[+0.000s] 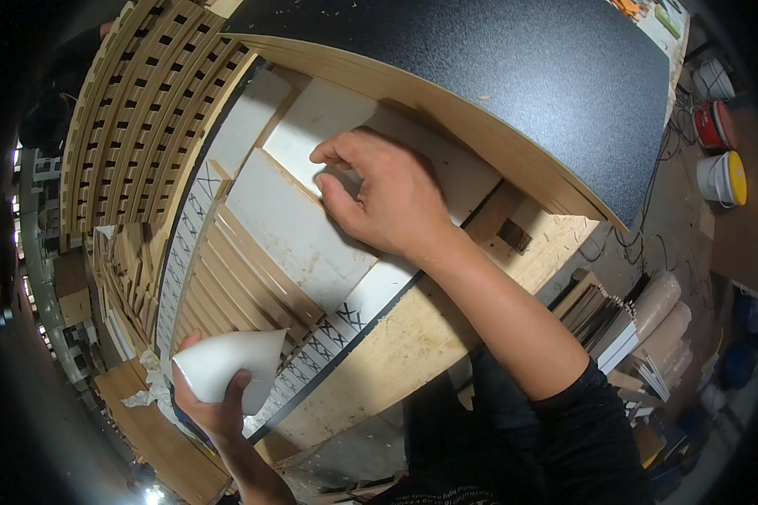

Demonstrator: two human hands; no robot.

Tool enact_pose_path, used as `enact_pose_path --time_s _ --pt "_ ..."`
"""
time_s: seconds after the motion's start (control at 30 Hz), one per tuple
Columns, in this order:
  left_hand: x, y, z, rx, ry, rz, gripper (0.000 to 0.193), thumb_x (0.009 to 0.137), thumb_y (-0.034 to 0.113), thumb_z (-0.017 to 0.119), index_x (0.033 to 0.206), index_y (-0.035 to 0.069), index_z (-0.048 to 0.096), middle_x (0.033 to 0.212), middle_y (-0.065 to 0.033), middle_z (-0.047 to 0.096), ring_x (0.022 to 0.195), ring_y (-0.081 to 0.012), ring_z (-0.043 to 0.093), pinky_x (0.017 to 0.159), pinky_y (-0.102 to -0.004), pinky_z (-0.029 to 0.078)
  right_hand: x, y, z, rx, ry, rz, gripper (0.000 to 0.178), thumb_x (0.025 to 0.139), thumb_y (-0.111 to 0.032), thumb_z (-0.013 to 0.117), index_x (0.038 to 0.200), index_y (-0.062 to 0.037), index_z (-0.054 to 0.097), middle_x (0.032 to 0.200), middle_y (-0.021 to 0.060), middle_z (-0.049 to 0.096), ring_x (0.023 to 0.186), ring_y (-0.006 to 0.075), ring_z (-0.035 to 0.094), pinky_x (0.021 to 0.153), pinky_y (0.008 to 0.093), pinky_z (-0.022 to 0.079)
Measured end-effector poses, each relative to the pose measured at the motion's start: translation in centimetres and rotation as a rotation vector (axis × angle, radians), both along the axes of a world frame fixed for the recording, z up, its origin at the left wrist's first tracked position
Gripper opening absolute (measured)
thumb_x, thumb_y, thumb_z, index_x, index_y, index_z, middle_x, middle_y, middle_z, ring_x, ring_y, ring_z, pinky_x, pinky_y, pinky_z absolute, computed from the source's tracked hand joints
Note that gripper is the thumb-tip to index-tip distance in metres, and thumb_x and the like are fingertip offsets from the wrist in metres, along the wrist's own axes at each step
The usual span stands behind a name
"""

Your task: The person applies adhesive from a plastic bag onto several parallel wood slats, then places a dark rectangular panel on top and presses it down.

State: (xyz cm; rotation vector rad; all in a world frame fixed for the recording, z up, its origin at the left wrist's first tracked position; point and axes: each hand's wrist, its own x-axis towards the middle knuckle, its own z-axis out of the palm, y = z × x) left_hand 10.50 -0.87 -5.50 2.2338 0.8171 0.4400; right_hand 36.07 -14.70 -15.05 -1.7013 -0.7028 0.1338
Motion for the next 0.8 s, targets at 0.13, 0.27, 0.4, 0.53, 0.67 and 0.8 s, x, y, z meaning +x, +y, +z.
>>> enact_pose_path --time_s 0.13,0.27,0.4,0.53,0.67,0.8 --pt "0.2 0.2 -0.3 -0.029 0.012 0.039 0.077 0.053 0.01 0.09 0.12 -0.003 0.052 0.1 -0.0088 0.064 0.09 -0.0161 0.062 0.082 -0.0293 0.05 0.1 0.0 -0.5 0.014 -0.013 0.0 0.021 0.08 -0.012 0.062 0.098 -0.0021 0.062 0.089 0.0131 0.064 0.083 0.0245 0.064 0.062 0.0321 0.052" --pt "0.1 0.4 -0.3 -0.038 -0.001 0.068 0.076 0.054 0.012 0.09 0.119 -0.002 0.053 0.103 -0.0101 0.063 0.091 -0.0167 0.061 0.083 -0.0298 0.049 0.0 0.0 -0.1 0.008 -0.002 0.003 0.021 0.08 -0.012 0.062 0.098 -0.0019 0.062 0.089 0.0135 0.064 0.083 0.0246 0.064 0.063 0.0323 0.052" --pt "0.3 0.9 -0.2 0.018 0.009 0.074 0.074 0.056 0.015 0.089 0.118 -0.002 0.054 0.105 -0.0112 0.062 0.092 -0.0176 0.061 0.084 -0.0298 0.049 0.0 0.1 -0.2 0.011 -0.016 -0.006 0.021 0.08 -0.012 0.062 0.098 -0.0017 0.062 0.089 0.014 0.064 0.082 0.0247 0.063 0.063 0.0323 0.052" --pt "0.7 1.3 -0.1 0.025 -0.014 0.069 0.073 0.057 0.017 0.088 0.118 -0.003 0.054 0.104 -0.0115 0.061 0.092 -0.0176 0.061 0.083 -0.03 0.049 0.0 0.1 0.0 -0.001 0.007 -0.001 0.022 0.08 -0.013 0.062 0.098 -0.0015 0.062 0.089 0.0145 0.064 0.082 0.0252 0.064 0.064 0.0325 0.052" --pt "1.1 1.6 0.1 0.042 0.003 0.092 0.072 0.057 0.017 0.088 0.118 -0.003 0.054 0.104 -0.0115 0.061 0.091 -0.0176 0.061 0.082 -0.0299 0.049 0.1 0.1 -0.1 0.005 -0.014 -0.004 0.022 0.08 -0.013 0.062 0.098 -0.0013 0.062 0.09 0.0145 0.064 0.082 0.026 0.063 0.065 0.0331 0.052" --pt "1.6 2.1 0.1 0.097 0.005 0.089 0.07 0.058 0.018 0.087 0.116 -0.003 0.055 0.104 -0.0114 0.061 0.09 -0.0179 0.06 0.081 -0.0297 0.049 0.2 0.0 -0.3 -0.012 -0.046 -0.006 0.022 0.08 -0.014 0.061 0.097 -0.0009 0.061 0.091 0.0145 0.063 0.081 0.027 0.063 0.064 0.0332 0.051"
